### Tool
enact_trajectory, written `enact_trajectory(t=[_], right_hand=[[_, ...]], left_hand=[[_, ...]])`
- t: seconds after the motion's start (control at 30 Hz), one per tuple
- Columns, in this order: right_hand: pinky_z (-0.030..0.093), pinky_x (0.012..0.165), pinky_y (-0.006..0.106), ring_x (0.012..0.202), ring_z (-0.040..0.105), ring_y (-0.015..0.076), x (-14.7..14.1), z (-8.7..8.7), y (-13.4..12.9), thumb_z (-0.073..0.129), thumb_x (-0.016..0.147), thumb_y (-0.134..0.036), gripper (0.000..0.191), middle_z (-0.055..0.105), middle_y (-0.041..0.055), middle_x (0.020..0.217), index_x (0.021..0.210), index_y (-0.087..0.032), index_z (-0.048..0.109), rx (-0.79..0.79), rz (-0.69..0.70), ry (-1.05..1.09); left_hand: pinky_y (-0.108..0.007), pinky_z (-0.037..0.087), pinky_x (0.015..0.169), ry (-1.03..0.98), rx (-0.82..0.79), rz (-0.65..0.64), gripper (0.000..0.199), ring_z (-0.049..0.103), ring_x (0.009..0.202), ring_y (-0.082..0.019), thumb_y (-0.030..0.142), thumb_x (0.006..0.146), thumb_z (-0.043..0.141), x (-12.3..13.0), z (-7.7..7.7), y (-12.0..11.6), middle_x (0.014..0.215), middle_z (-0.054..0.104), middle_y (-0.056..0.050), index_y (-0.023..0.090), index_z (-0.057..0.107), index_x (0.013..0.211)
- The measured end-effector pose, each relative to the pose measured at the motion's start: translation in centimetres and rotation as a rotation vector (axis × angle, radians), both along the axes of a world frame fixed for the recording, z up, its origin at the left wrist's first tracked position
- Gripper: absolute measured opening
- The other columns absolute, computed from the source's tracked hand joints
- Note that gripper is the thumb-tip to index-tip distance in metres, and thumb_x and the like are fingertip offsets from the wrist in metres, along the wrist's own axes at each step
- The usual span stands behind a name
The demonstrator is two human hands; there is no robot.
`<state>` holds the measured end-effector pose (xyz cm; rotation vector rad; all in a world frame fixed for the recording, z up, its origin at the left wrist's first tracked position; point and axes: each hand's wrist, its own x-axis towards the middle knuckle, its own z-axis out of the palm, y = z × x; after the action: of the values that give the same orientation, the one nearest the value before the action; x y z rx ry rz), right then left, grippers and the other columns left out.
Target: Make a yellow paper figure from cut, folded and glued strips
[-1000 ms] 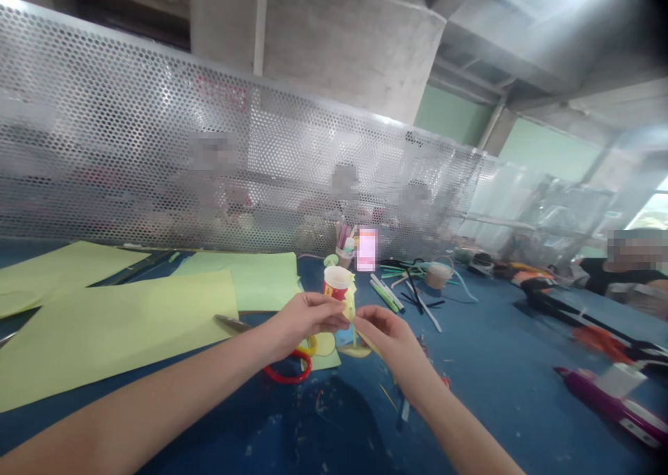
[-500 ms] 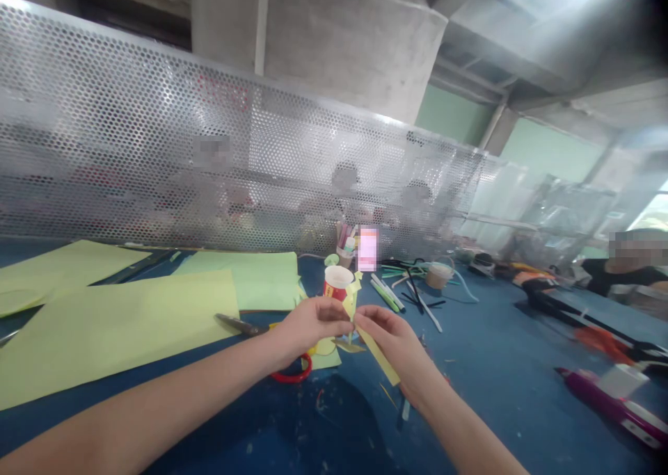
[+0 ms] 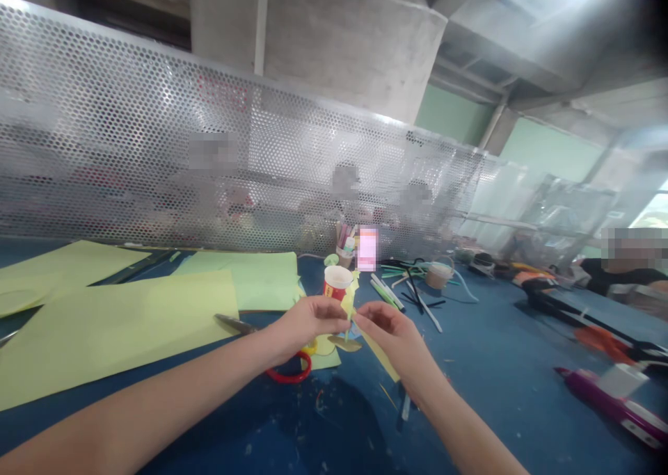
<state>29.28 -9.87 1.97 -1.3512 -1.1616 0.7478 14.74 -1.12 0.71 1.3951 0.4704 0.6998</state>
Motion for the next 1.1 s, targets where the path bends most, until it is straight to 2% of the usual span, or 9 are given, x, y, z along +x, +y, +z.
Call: enact_trajectory(t=[0.1, 0.27, 0.53, 0.8, 0.93, 1.1], right_hand=[[0.043, 0.062, 0.027, 0.067, 0.057, 0.017, 0.15, -0.03, -0.01, 0.07, 0.064, -0.043, 0.029, 0.063, 0.0016, 0.074, 0.08, -0.019, 0.063, 0.013, -0.011, -0.029], [0.044, 0.066, 0.028, 0.07, 0.058, 0.0176, 0.21, -0.01, -0.03, 0.069, 0.066, -0.042, 0.028, 0.064, 0.0021, 0.075, 0.079, -0.018, 0.064, 0.022, -0.011, -0.052], [0.043, 0.059, 0.027, 0.065, 0.057, 0.0171, 0.2, -0.03, -0.07, 0.068, 0.066, -0.044, 0.029, 0.063, 0.0017, 0.071, 0.079, -0.019, 0.064, 0.002, -0.016, -0.036], [0.042, 0.056, 0.026, 0.063, 0.057, 0.016, 0.25, 0.01, -0.02, 0.069, 0.066, -0.041, 0.027, 0.064, 0.0019, 0.071, 0.081, -0.019, 0.065, -0.013, -0.02, -0.014], [0.043, 0.059, 0.027, 0.066, 0.058, 0.0171, 0.14, 0.18, -0.16, 0.069, 0.066, -0.041, 0.027, 0.065, 0.0023, 0.073, 0.081, -0.019, 0.066, -0.02, -0.023, -0.025], [0.044, 0.061, 0.028, 0.069, 0.058, 0.018, 0.07, 0.38, -0.26, 0.067, 0.068, -0.041, 0.027, 0.066, 0.003, 0.076, 0.083, -0.019, 0.066, -0.026, -0.026, -0.047]], left_hand=[[-0.025, 0.04, 0.067, -0.003, 0.003, -0.009, 0.02, 0.054, 0.065, -0.012, 0.027, 0.059, 0.076, -0.04, -0.04, -0.04, 0.068, 0.062, -0.001, 0.013, 0.065, 0.07], [-0.026, 0.04, 0.073, -0.032, 0.006, -0.095, 0.021, 0.056, 0.071, -0.013, 0.025, 0.059, 0.077, 0.01, 0.03, -0.08, 0.075, 0.064, -0.003, 0.013, 0.068, 0.074], [-0.028, 0.042, 0.074, -0.044, -0.109, -0.033, 0.041, 0.061, 0.07, -0.012, 0.021, 0.053, 0.081, 0.11, -0.63, 0.36, 0.074, 0.067, -0.001, 0.016, 0.062, 0.088], [-0.028, 0.041, 0.074, -0.048, -0.093, -0.064, 0.042, 0.061, 0.071, -0.012, 0.022, 0.059, 0.078, 0.11, -0.75, 0.51, 0.077, 0.066, -0.001, 0.016, 0.059, 0.096], [-0.028, 0.039, 0.074, -0.029, -0.069, -0.028, 0.055, 0.06, 0.073, -0.012, 0.021, 0.059, 0.078, 0.07, -0.72, 0.48, 0.079, 0.064, -0.001, 0.017, 0.052, 0.107], [-0.029, 0.04, 0.074, -0.013, -0.035, -0.052, 0.063, 0.06, 0.074, -0.013, 0.022, 0.059, 0.078, -0.03, -0.63, 0.36, 0.08, 0.064, -0.001, 0.019, 0.045, 0.113]])
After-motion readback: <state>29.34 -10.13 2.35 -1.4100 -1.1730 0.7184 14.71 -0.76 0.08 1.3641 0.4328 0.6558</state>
